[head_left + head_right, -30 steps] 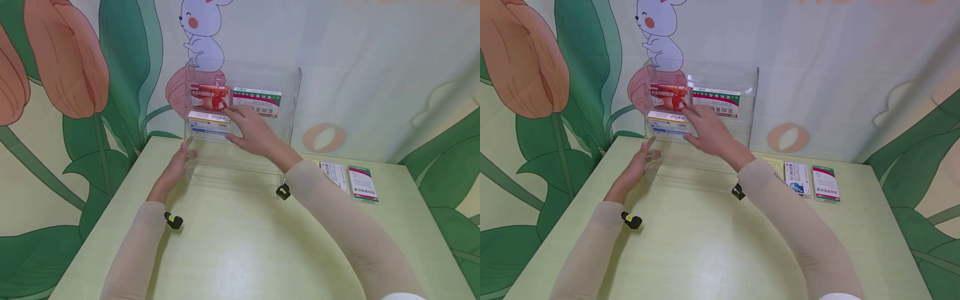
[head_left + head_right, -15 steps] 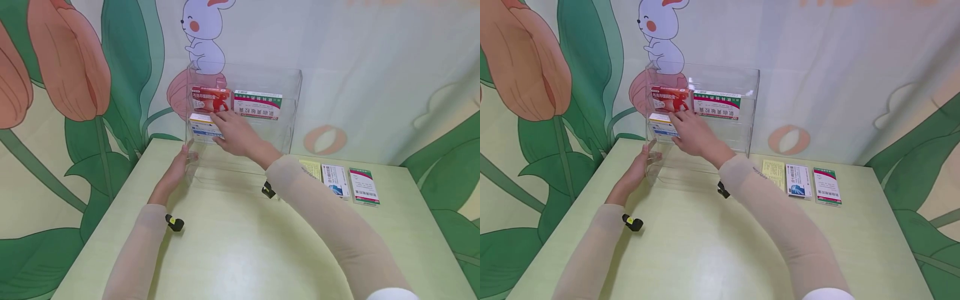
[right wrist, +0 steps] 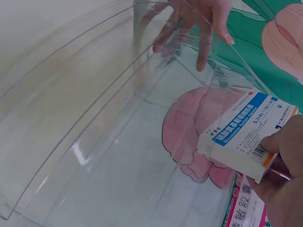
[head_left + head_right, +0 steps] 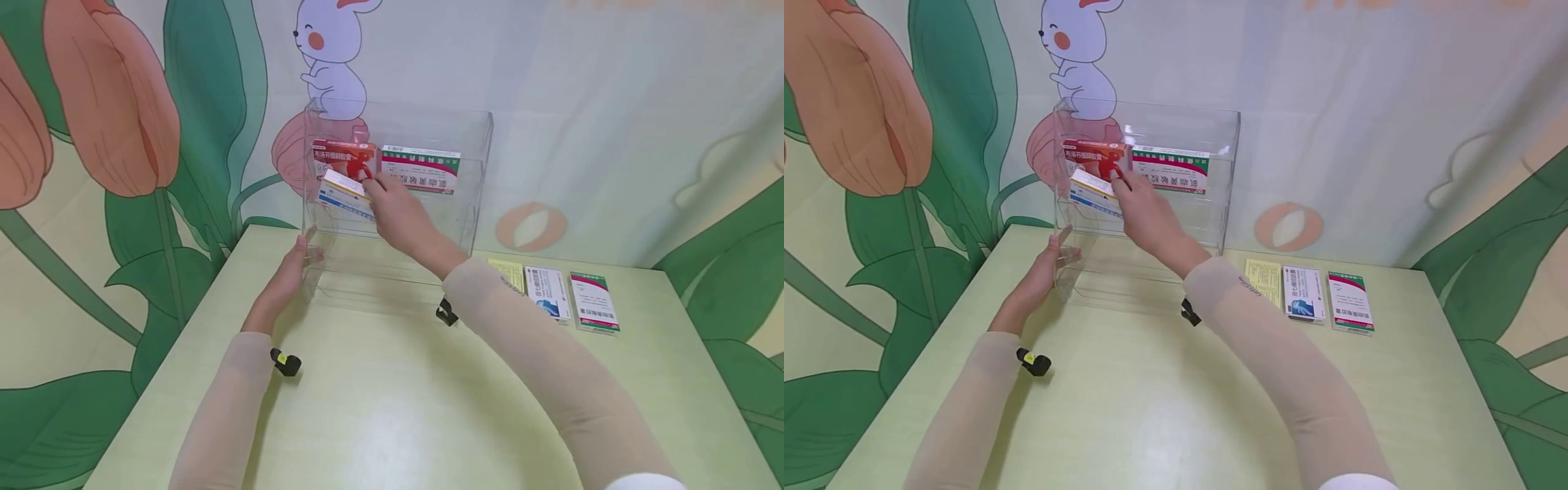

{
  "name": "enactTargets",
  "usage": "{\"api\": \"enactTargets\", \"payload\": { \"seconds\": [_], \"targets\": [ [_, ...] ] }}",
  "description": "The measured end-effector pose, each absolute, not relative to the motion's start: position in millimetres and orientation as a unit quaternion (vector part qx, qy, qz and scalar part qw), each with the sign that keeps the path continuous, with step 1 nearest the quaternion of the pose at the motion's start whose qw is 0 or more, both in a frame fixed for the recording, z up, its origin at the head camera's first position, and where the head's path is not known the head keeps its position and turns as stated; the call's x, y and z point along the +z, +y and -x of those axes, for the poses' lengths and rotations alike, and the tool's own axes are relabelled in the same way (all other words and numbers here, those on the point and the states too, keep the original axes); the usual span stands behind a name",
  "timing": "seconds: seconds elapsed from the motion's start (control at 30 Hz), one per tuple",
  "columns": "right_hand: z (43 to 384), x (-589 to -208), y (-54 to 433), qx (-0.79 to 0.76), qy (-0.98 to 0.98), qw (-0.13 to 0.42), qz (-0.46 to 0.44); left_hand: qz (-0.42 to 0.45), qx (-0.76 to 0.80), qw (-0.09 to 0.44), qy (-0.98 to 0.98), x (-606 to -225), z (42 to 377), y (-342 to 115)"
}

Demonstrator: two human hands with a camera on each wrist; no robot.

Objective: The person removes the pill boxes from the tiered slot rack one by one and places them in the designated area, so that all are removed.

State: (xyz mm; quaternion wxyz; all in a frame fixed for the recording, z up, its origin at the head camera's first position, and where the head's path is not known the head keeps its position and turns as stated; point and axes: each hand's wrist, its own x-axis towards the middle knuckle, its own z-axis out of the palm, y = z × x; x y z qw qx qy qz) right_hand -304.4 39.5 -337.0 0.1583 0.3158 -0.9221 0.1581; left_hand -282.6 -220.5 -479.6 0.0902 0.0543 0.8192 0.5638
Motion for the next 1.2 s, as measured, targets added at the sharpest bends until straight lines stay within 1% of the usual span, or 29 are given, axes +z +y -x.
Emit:
{"api": "enactTargets", "payload": {
  "seconds": [0.13,0.27,0.4,0.57,0.73,0.87,0.97,1.2],
  "targets": [
    [300,-327,56,0.195,-0.913,0.171,-0.315,-0.056,0.569,0.097,0.815,-475,280,-220],
    [291,-313,81,0.25,-0.902,0.176,-0.304,-0.06,0.572,0.106,0.811,-460,272,-217],
    [274,-298,113,0.326,-0.887,0.154,-0.289,-0.057,0.568,0.112,0.813,-448,267,-216],
    [251,-299,163,0.369,-0.886,0.107,-0.261,-0.057,0.571,0.105,0.812,-458,276,-219],
    [224,-324,208,0.385,-0.894,0.04,-0.228,-0.064,0.563,0.088,0.819,-471,282,-223],
    [199,-353,241,0.393,-0.899,0.004,-0.195,-0.064,0.557,0.085,0.824,-474,284,-224],
    [181,-375,264,0.392,-0.907,-0.02,-0.153,-0.064,0.556,0.086,0.824,-476,285,-223],
    [152,-428,304,0.463,-0.877,-0.111,-0.062,-0.068,0.57,0.09,0.814,-482,286,-222]
  ]
}}
